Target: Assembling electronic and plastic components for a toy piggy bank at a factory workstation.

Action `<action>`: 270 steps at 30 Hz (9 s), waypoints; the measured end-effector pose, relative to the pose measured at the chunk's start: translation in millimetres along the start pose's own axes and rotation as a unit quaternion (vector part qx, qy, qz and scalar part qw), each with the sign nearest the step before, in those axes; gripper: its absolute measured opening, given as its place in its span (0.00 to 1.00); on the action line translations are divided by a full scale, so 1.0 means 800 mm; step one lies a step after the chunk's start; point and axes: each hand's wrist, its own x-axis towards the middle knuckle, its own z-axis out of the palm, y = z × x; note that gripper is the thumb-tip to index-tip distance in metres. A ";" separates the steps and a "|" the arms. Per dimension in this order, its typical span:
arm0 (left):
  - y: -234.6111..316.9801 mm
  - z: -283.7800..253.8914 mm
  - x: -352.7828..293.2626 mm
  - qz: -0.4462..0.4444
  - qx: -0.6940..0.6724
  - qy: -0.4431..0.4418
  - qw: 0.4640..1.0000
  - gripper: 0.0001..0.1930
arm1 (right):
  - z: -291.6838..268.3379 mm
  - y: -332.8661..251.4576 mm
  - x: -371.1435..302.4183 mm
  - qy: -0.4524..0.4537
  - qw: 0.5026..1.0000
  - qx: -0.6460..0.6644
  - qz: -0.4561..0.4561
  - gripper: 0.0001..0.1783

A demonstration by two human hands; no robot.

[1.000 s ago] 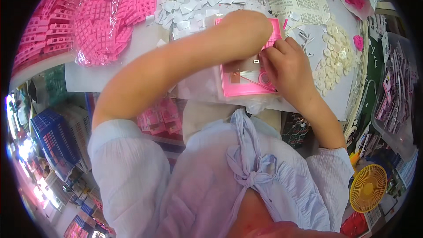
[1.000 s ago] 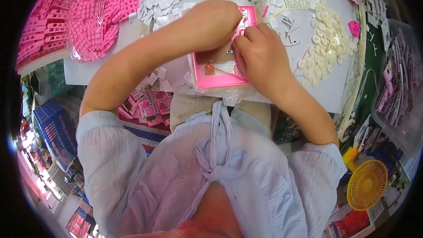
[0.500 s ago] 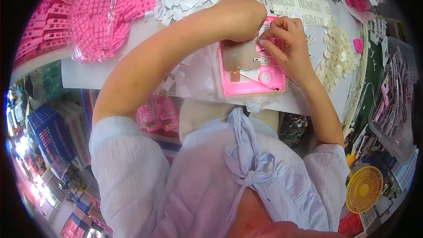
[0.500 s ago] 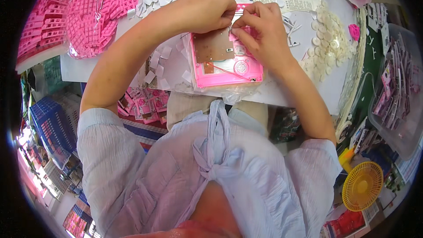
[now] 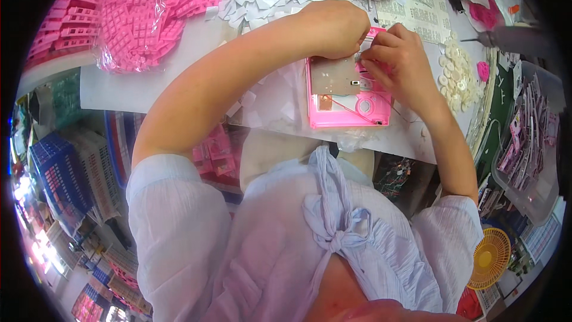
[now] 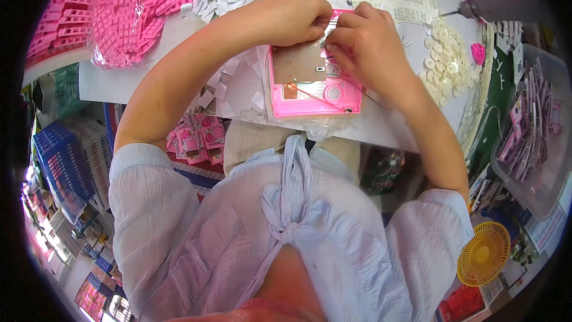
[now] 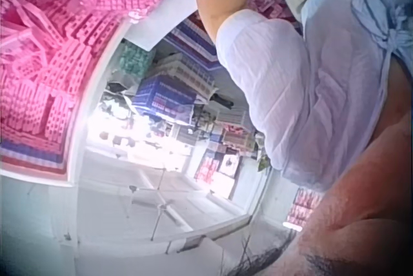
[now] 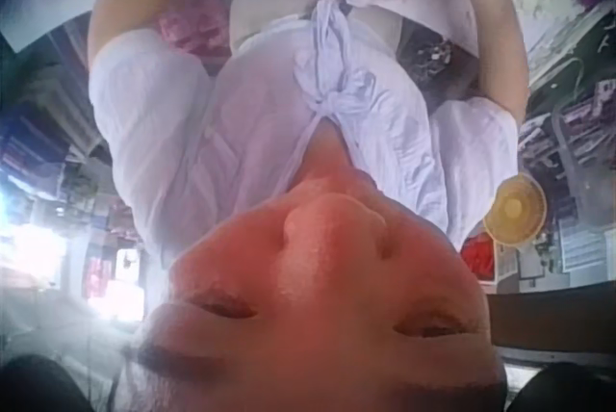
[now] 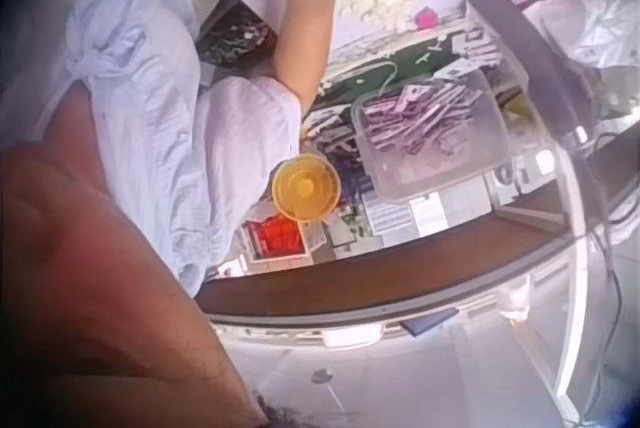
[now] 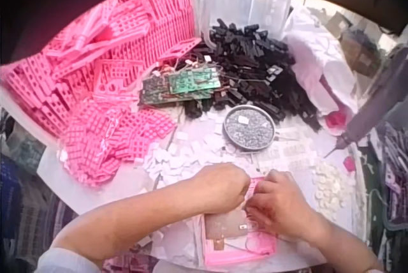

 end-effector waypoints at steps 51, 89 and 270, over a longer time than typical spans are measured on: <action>0.000 0.035 -0.066 -0.087 -0.283 0.275 0.915 0.06 | 0.022 -0.012 0.034 0.158 0.956 0.222 0.113 0.08; -0.004 0.056 -0.108 0.026 -0.170 0.344 0.923 0.06 | -0.075 -0.029 -0.038 0.122 0.993 0.002 0.006 0.26; 0.027 0.096 -0.112 -0.056 0.025 0.368 0.928 0.33 | 0.019 0.017 0.006 0.116 0.989 -0.010 -0.092 0.21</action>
